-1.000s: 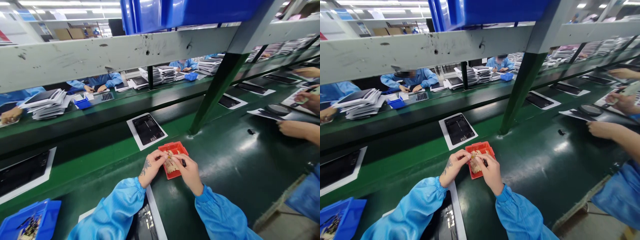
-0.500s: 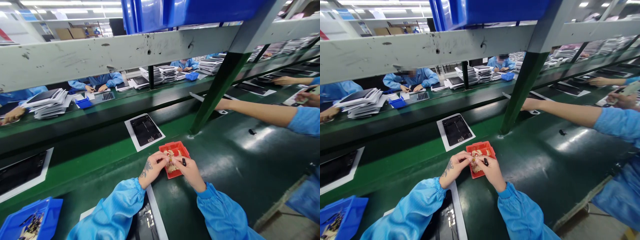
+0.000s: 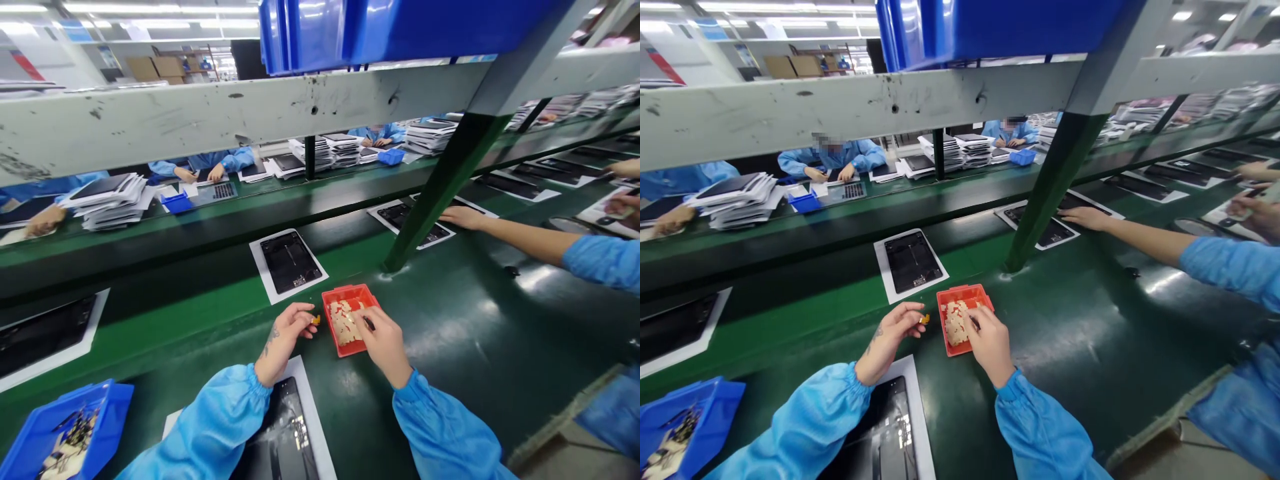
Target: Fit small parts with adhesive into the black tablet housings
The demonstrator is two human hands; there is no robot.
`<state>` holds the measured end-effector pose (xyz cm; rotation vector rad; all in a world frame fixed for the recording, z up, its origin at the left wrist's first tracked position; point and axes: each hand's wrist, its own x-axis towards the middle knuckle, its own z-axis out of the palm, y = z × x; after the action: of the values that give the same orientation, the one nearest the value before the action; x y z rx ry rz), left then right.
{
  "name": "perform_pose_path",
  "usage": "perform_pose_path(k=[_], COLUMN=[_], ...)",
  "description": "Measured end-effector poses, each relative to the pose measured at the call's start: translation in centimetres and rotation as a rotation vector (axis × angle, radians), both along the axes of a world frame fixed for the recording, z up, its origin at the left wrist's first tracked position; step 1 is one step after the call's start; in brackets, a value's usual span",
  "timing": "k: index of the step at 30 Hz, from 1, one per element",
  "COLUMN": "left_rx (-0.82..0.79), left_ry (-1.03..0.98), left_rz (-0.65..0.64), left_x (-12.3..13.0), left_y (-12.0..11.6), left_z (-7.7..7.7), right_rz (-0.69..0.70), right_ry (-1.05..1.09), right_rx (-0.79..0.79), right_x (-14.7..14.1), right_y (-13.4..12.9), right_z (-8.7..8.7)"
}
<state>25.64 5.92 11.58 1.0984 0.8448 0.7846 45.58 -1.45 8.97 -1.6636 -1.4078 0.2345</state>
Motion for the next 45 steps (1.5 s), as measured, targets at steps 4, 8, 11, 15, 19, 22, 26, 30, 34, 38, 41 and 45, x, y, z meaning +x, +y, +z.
perform_pose_path(k=[4, 8, 11, 15, 19, 22, 26, 30, 34, 38, 41, 45], left_rx=[-0.051, -0.095, -0.077, -0.049, -0.068, -0.069, -0.064, -0.071, -0.044, -0.033, -0.048, -0.054], left_ry=[0.056, 0.090, 0.091, 0.086, 0.069, 0.052, 0.037, 0.015, -0.041, -0.031, -0.020, -0.053], left_rz=[0.079, 0.164, 0.199, 0.239, 0.250, 0.248, 0.236, 0.226, 0.223, 0.227, 0.241, 0.248], left_x=[-3.8, -7.9, -10.7, -13.6, -15.8, -16.9, -17.5, -17.7, -18.0, -18.3, -18.4, -18.5], left_y=[-0.7, -1.6, -2.3, -3.4, -4.1, -4.5, -4.9, -5.5, -6.0, -5.9, -5.6, -5.5], left_z=[-0.3, -0.5, -0.2, 0.3, 0.7, 0.7, 1.1, 2.2, 3.2, 3.6, 3.8, 4.3], right_rz=[-0.003, -0.008, -0.088, -0.108, -0.110, -0.112, -0.072, 0.170, 0.465, 0.642, 0.659, 0.665], right_ry=[-0.053, -0.049, -0.074, -0.142, -0.145, -0.134, 0.143, 0.477, 0.586, 0.863, 0.876, 0.510], right_rx=[0.020, 0.111, 0.185, -0.001, -0.081, -0.064, -0.036, -0.203, -0.231, -0.108, -0.107, 0.049], right_x=[-0.2, -0.8, -0.8, 0.4, 1.5, 1.1, -2.9, -9.3, -14.8, -18.3, -19.7, -19.8], right_y=[0.1, -0.3, -0.2, 1.3, 2.4, 2.3, 1.5, 0.3, -0.8, -0.8, -0.6, -0.8], right_z=[-0.4, 0.6, 1.5, 1.3, 0.9, 1.6, 4.3, 7.1, 7.9, 7.6, 7.4, 7.8])
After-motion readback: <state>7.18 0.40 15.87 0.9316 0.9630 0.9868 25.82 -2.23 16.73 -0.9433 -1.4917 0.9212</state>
